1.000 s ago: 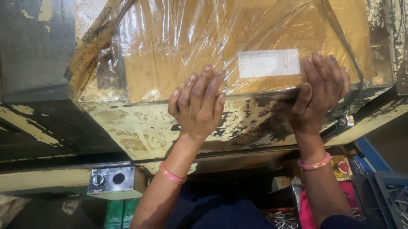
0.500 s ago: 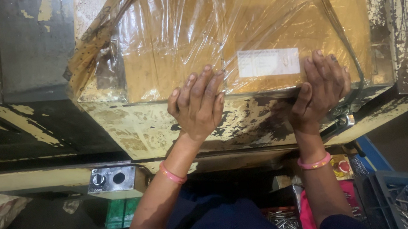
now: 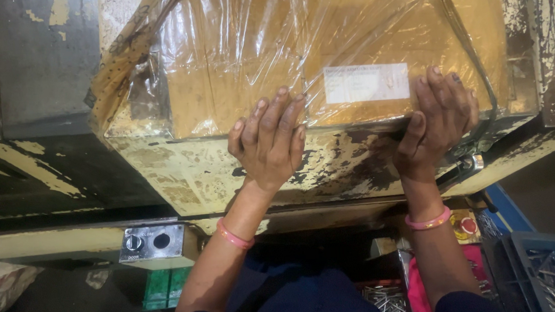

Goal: The person wraps a cardboard box with clear plastic film using a handheld sealing tool. They repeatedly press the tool along the edges and smooth the film with both hands to secure it in place.

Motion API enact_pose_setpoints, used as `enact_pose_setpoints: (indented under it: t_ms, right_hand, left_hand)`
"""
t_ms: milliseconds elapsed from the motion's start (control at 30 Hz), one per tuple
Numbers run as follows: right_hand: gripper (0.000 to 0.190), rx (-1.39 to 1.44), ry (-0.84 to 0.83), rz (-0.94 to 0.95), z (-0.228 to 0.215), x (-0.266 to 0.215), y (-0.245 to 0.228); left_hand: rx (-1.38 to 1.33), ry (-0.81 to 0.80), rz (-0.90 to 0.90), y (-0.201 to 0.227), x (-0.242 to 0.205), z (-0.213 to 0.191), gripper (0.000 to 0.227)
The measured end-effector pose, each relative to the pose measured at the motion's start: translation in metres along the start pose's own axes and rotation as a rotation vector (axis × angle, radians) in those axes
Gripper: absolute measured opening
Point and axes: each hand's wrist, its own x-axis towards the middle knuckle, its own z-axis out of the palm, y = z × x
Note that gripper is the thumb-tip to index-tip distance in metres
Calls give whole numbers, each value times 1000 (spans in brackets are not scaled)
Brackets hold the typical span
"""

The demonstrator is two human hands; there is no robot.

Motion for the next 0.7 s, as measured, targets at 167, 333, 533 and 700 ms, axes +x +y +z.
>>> enact_pose_setpoints:
  t_ms: [167, 333, 533, 700]
  right_hand:
    - [56, 1, -4, -9, 0, -2, 1]
    - [54, 0, -2, -6, 2, -3, 5]
    - [52, -16, -15, -3, 2, -4, 7]
    - [51, -11, -23, -2, 1, -6, 8]
  left_hand:
    - [2, -1, -4, 0, 0, 0, 40]
    - [-2, 8, -4, 0, 0, 1, 40]
    - [1, 7, 1, 0, 0, 0, 40]
    - [5, 2, -3, 1, 1, -1, 40]
